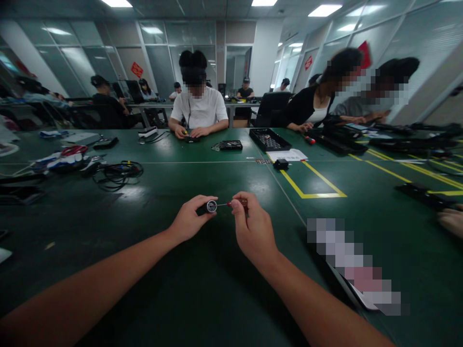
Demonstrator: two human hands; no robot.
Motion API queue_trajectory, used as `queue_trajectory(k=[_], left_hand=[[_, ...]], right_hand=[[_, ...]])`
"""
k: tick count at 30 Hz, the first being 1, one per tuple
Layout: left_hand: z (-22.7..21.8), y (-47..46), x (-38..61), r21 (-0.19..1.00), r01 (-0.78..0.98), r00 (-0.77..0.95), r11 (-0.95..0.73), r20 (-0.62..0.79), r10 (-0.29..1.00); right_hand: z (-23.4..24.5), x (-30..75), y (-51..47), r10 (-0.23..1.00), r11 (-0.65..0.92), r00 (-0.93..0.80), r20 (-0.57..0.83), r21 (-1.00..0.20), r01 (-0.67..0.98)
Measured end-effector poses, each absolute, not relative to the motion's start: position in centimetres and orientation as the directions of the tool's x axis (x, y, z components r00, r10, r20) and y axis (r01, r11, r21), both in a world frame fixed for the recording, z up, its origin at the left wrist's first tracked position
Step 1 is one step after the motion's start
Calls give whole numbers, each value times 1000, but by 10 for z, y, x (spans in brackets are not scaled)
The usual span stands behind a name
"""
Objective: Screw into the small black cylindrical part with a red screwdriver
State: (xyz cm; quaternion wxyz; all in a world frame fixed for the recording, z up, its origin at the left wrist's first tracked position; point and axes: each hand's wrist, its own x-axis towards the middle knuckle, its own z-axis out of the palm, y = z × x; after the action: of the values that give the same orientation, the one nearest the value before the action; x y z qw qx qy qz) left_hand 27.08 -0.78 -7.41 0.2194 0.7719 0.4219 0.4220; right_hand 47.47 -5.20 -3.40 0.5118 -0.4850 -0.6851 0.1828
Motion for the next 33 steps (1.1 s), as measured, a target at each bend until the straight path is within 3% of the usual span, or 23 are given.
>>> queue_trajectory(k=[8,17,33], left_hand=[[-76,-7,269,677,475,315,-562,465,827],[-74,-7,271,601,575,338,-556,444,830],[-75,-7,270,619,563,334,-547,435,836]], right_hand=[[-36,474,-51,879,472,-111,464,-812,343],[-28,474,-56,817,510,-89,569,-642,573],[-29,474,-54,850,491,-114,515,-695,526]])
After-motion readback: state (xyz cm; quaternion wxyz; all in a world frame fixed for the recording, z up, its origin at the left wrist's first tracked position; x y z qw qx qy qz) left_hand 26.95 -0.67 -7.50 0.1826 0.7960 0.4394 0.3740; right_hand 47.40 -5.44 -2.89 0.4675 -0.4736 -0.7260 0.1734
